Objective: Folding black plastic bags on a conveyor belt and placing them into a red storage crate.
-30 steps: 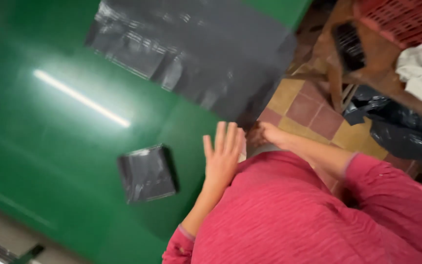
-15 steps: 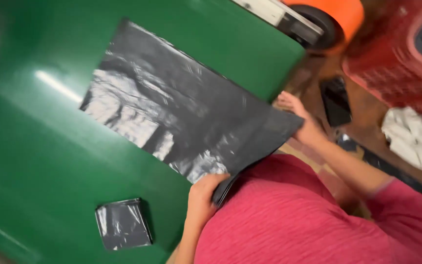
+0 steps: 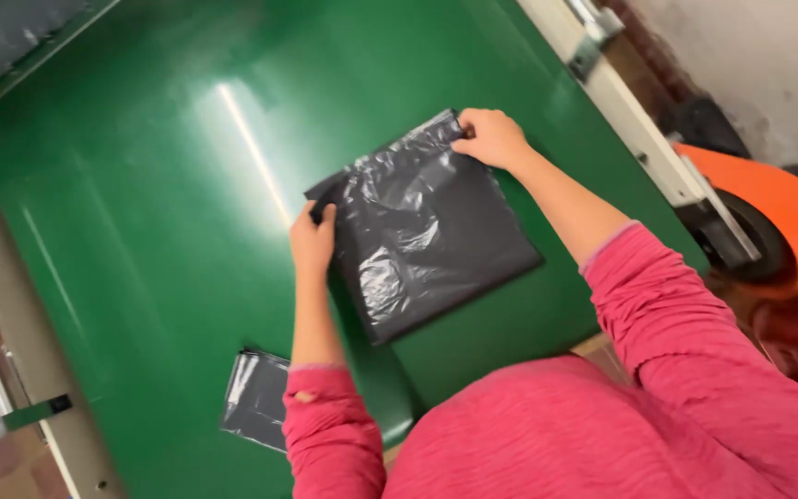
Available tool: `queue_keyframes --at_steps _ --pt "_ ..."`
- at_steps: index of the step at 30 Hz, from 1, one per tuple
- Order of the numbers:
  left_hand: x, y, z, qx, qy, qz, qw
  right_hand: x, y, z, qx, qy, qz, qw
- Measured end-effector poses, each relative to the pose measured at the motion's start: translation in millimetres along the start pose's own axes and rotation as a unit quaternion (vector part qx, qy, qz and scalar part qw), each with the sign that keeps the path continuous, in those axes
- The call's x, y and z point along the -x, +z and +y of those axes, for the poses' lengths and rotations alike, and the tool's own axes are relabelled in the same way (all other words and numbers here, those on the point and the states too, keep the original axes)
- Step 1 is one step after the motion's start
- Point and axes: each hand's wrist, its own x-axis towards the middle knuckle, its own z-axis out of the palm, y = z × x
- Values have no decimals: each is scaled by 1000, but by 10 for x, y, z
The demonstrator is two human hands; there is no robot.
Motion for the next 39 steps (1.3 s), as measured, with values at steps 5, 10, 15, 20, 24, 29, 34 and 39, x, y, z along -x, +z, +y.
queue_keyframes --at_steps 5,10,15,20,24,29,34,39 --pt "-62 183 -47 -79 10 19 997 -299 115 -127 231 -145 69 960" --pt "344 75 691 -173 -23 66 982 -552 328 -15 336 -105 -85 932" --pt "981 607 316 150 -40 -87 984 -186 314 -317 308 -209 -42 927" --pt "1270 187 134 603 -236 -159 745 1318 -60 -1002 195 -302 43 932" --pt "1485 127 -243 689 -247 -119 671 2142 47 -568 223 -263 75 936" --pt "1976 -165 297 353 -73 9 933 2437 223 -343 276 -228 79 930" --pt "2181 -415 560 -182 300 91 932 2532 394 -878 368 -235 85 895" --pt "1954 -213 138 -372 482 -17 793 2690 999 -961 290 -355 21 889"
